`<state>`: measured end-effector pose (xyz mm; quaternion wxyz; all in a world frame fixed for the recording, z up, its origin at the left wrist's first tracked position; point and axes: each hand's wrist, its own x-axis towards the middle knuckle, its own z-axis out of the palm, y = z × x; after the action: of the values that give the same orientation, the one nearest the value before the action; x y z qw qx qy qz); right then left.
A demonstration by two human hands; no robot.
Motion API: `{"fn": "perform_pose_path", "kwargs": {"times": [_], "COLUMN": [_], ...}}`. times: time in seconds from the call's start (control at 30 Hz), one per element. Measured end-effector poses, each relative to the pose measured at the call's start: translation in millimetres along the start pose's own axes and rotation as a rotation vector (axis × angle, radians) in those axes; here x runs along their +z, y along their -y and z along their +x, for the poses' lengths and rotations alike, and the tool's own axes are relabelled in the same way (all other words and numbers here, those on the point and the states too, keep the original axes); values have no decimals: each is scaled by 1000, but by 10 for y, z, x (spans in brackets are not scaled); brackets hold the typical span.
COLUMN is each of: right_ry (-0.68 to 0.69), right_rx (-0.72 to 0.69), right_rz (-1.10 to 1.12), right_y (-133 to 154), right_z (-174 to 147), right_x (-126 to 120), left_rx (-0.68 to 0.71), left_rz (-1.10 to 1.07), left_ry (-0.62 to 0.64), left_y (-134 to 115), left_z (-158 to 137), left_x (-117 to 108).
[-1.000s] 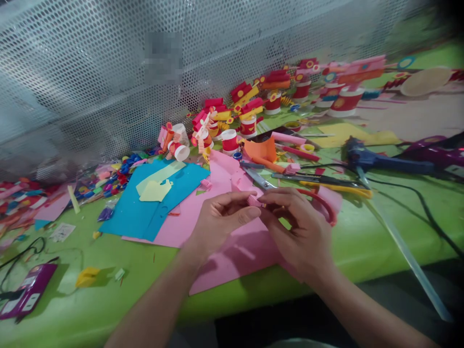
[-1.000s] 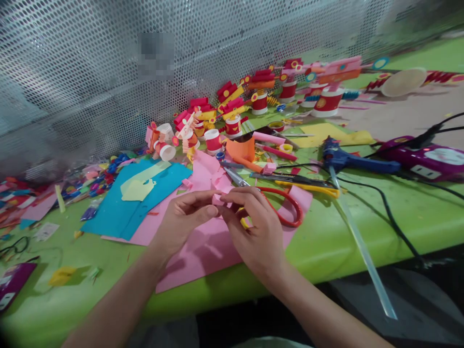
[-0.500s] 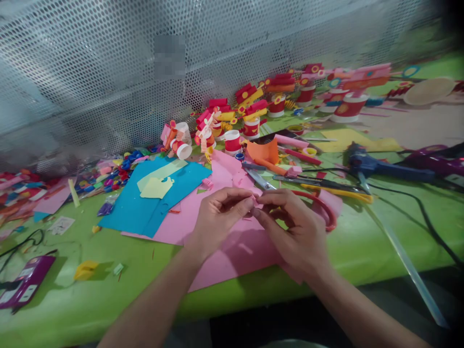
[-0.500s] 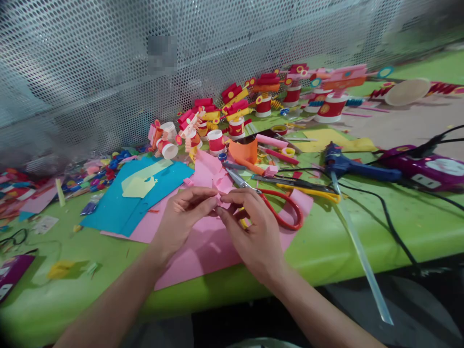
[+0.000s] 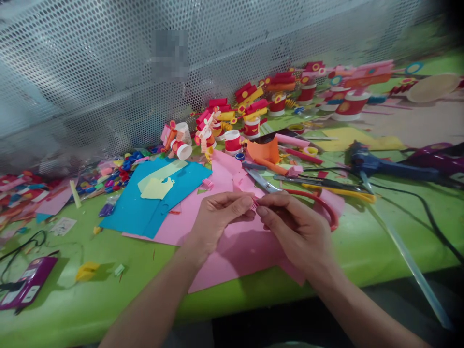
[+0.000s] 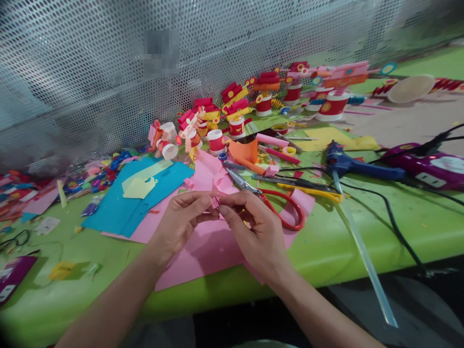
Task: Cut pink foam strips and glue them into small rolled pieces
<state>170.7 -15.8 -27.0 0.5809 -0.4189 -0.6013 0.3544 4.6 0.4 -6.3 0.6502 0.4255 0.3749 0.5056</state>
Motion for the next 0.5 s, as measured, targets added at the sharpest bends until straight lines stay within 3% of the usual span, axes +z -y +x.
{"fn": "perform_pose_path", "kwargs": {"times": [0.5], "right_ry": [-9], "right_rx": [9], "right_rz": [57], "right_y": [31], "right_z": [6], "right_x": [12], "left_rx": [-31], "left_rz": [44], "left_ry": [-3], "left_y": [-20], "left_z": [-14], "left_x": [5]}}
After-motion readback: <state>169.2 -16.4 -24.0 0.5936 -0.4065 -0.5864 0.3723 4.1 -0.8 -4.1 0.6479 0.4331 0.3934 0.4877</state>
